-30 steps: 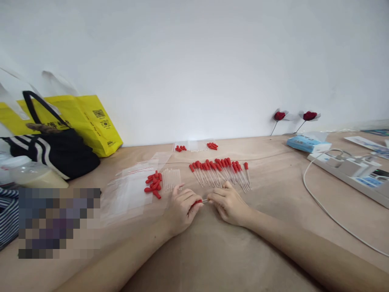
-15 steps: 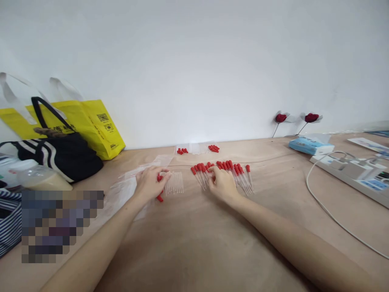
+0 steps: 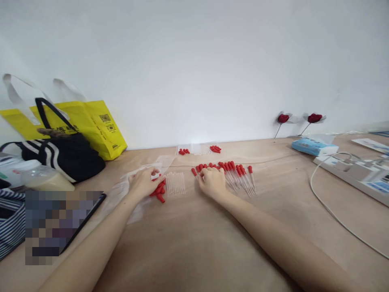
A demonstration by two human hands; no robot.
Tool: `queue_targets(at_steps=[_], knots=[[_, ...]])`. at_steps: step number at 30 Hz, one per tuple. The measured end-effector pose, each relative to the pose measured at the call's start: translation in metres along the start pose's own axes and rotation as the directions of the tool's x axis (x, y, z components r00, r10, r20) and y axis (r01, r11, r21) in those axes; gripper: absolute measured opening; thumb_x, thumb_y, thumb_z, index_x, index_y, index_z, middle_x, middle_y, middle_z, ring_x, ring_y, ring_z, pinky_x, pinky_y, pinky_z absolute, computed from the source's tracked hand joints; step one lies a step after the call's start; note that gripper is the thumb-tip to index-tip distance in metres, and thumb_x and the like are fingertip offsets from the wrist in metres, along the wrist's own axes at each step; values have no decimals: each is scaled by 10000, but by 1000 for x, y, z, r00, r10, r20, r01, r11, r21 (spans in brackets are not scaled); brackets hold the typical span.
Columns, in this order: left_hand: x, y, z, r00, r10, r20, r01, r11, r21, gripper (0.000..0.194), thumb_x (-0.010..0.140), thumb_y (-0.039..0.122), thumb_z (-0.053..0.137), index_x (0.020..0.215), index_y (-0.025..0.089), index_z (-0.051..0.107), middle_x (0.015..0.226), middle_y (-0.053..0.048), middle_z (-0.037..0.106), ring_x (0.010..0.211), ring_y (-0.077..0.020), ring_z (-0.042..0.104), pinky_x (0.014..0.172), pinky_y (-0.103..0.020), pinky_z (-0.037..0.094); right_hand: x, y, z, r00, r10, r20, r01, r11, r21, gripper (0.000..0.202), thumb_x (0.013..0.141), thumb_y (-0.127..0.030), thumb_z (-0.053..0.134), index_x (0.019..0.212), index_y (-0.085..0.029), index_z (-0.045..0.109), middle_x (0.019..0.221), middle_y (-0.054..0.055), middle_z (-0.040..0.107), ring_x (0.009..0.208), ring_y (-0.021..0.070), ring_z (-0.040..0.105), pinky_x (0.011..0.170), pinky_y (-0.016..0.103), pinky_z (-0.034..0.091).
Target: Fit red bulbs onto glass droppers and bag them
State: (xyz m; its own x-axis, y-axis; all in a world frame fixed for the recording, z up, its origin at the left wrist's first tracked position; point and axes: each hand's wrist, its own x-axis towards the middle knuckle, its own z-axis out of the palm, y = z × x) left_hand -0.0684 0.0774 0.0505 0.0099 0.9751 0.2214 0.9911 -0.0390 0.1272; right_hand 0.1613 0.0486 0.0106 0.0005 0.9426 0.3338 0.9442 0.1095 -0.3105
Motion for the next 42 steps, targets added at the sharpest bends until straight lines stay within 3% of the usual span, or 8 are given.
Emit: queue_targets(at_steps=[4,8,16,23,30,33,36,42], knots=[[-4,11,10,999,-29,-40,29,999,16,416,740,523,439,1025,236,536,939,-51,659,932,-262,563,826,-414,321,0,-29,0,994,-52,98,52,999,4,232,781,-275,412,807,-174,619,878,77,649,857,209,543,751,355,249],[-6,11,17,999,-12,-32,13,999,33,364,730,511,461,962,246,553,865,-39,682,947,-265,560,858,-437,281,6,-54,7,983,-10,184,11,1000,-2,292,752,-363,459,784,-141,647,846,120,657,833,239,564,763,378,266],[-7,10,20,997,-38,-71,38,999,-9,248,728,361,481,924,228,555,821,-23,688,901,-252,585,866,-447,277,23,-66,12,946,104,308,-103,995,-18,250,736,-300,484,846,-143,645,888,147,658,829,251,597,811,421,260],[-10,13,13,935,105,-339,-111,994,2,281,694,233,475,962,204,552,801,-21,672,871,-240,588,932,-460,249,24,-66,6,942,80,326,-83,997,-4,215,725,-267,490,817,-142,639,871,145,655,837,263,591,789,420,281],[-44,57,21,883,337,-325,-443,826,-348,288,716,188,459,991,163,541,814,-26,643,726,-168,597,696,-287,454,-12,-6,-23,988,-129,87,124,990,64,227,833,-223,347,924,-121,528,944,132,594,855,226,537,771,385,317],[-71,76,29,801,543,-253,-599,728,-333,264,728,142,446,966,179,555,861,-34,640,795,-173,583,801,-331,415,-39,43,-29,935,-348,-73,355,913,198,193,859,-207,315,813,-156,494,831,96,569,777,190,514,708,325,370],[-87,84,35,723,662,-194,-688,669,-280,273,727,109,443,938,217,579,840,-15,633,796,-172,565,890,-398,326,-62,81,-30,871,-482,-89,485,821,302,153,860,-185,330,859,-181,484,812,70,560,740,168,513,674,296,403],[-86,89,43,754,634,-171,-657,717,-233,170,776,279,521,894,233,634,825,-24,599,814,-189,530,855,-420,310,-70,88,-24,863,-485,-144,505,809,300,261,844,-133,342,1049,-187,495,836,65,577,747,168,519,690,314,407]])
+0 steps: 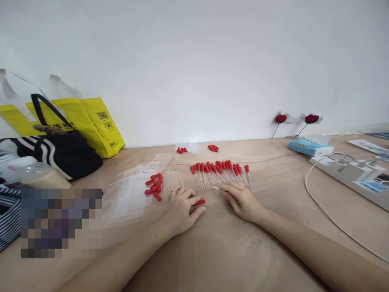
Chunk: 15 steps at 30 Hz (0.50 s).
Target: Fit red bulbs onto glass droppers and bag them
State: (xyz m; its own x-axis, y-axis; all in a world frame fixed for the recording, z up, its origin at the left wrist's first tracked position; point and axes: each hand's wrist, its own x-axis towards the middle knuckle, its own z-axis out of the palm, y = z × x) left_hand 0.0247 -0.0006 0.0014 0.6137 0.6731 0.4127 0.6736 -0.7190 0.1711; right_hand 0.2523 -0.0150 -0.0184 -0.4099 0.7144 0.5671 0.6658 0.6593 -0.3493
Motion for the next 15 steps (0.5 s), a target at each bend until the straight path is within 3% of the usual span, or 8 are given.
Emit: queue_targets(at_steps=[4,15], knots=[[4,2,4,998,-18,-59,17,1000,-21,148,809,246,498,780,229,642,797,-12,606,792,-169,530,818,-373,333,6,-9,7,999,-39,15,40,998,-38,234,838,-137,372,994,-181,542,826,58,590,735,153,519,758,341,360],[2,7,0,988,-100,-117,82,986,-143,171,861,248,391,838,207,556,748,16,652,702,-142,581,915,-417,254,3,-22,11,996,-82,-36,80,995,-56,209,842,-156,397,967,-174,565,740,24,590,676,119,500,782,318,303]])
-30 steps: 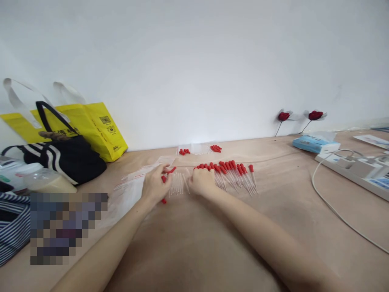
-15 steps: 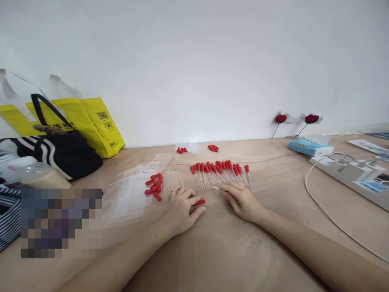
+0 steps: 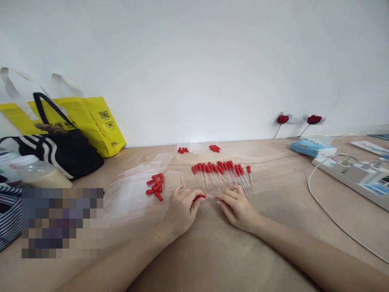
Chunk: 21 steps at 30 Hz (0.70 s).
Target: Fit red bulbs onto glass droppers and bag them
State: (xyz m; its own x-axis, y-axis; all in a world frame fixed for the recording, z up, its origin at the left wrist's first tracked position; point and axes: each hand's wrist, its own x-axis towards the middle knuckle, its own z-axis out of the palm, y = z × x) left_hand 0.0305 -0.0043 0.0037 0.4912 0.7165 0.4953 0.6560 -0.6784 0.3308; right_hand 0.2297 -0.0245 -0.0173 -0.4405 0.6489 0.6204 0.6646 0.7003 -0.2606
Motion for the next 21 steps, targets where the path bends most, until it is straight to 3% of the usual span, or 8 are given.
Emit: queue_targets(at_steps=[9,16,21], knots=[[-3,0,1,999,2,-37,-4,998,-58,193,866,245,380,839,212,568,741,11,658,697,-138,590,896,-396,266,4,-8,0,998,-66,7,66,998,-1,226,837,-147,377,945,-150,575,693,34,568,631,130,454,693,304,292],[-7,2,0,983,184,-13,-184,983,7,176,852,192,392,823,200,565,722,13,649,676,-126,580,935,-398,240,7,-4,-6,984,-171,41,175,973,-153,290,744,-44,351,857,-155,593,642,9,536,562,115,422,634,305,229],[-6,4,1,975,221,-17,-220,974,51,198,856,191,370,813,193,563,716,6,646,664,-127,575,929,-391,256,8,-6,-3,992,-119,44,125,978,-167,231,760,-81,373,803,-159,586,677,16,549,571,118,407,623,300,211]])
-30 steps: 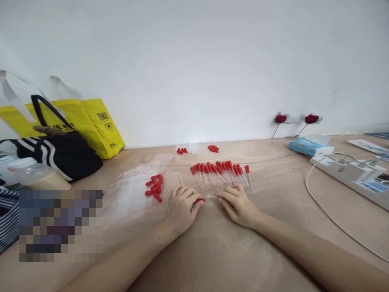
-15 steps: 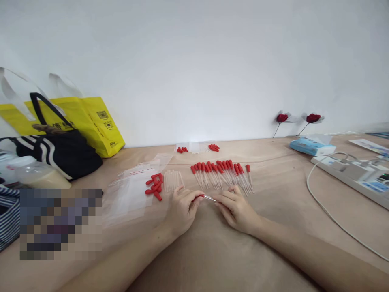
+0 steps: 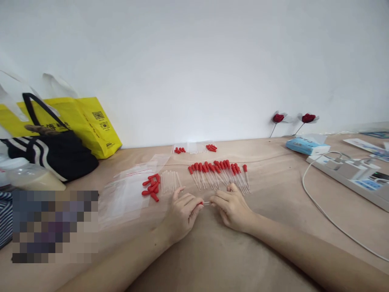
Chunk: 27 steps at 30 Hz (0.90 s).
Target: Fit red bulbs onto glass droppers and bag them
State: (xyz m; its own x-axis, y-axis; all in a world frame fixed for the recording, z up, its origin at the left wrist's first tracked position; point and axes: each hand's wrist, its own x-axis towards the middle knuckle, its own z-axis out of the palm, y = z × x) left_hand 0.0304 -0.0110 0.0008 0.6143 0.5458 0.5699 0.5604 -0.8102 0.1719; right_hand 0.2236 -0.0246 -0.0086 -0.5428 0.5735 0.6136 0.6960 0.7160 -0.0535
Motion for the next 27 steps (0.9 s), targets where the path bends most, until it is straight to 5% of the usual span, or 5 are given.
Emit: queue_targets(at_steps=[10,15,21,27], knots=[[2,-3,-1,996,-70,55,73,995,-62,205,857,253,390,779,204,572,674,21,635,635,-124,573,920,-396,253,3,0,6,998,49,47,-55,989,137,218,848,-155,358,845,-164,576,703,23,593,615,118,469,634,282,234],[4,-10,-8,992,-110,68,116,990,-84,227,802,369,503,966,227,569,810,-17,674,751,-167,596,923,-424,258,3,7,4,993,103,50,-110,981,162,226,882,-208,359,917,-185,580,742,32,620,662,120,519,649,275,252],[5,-8,-3,999,-31,-17,29,995,-99,169,832,211,461,881,256,616,751,19,676,699,-127,600,939,-409,232,3,2,6,991,117,72,-132,957,260,249,884,-187,331,959,-189,569,720,31,621,654,127,536,659,272,284],[4,-13,-1,983,-185,7,184,978,-101,165,833,266,455,925,234,590,797,1,676,736,-155,607,897,-415,285,4,2,2,981,181,70,-193,950,246,179,865,-229,395,917,-175,557,805,47,631,725,143,545,665,273,306]])
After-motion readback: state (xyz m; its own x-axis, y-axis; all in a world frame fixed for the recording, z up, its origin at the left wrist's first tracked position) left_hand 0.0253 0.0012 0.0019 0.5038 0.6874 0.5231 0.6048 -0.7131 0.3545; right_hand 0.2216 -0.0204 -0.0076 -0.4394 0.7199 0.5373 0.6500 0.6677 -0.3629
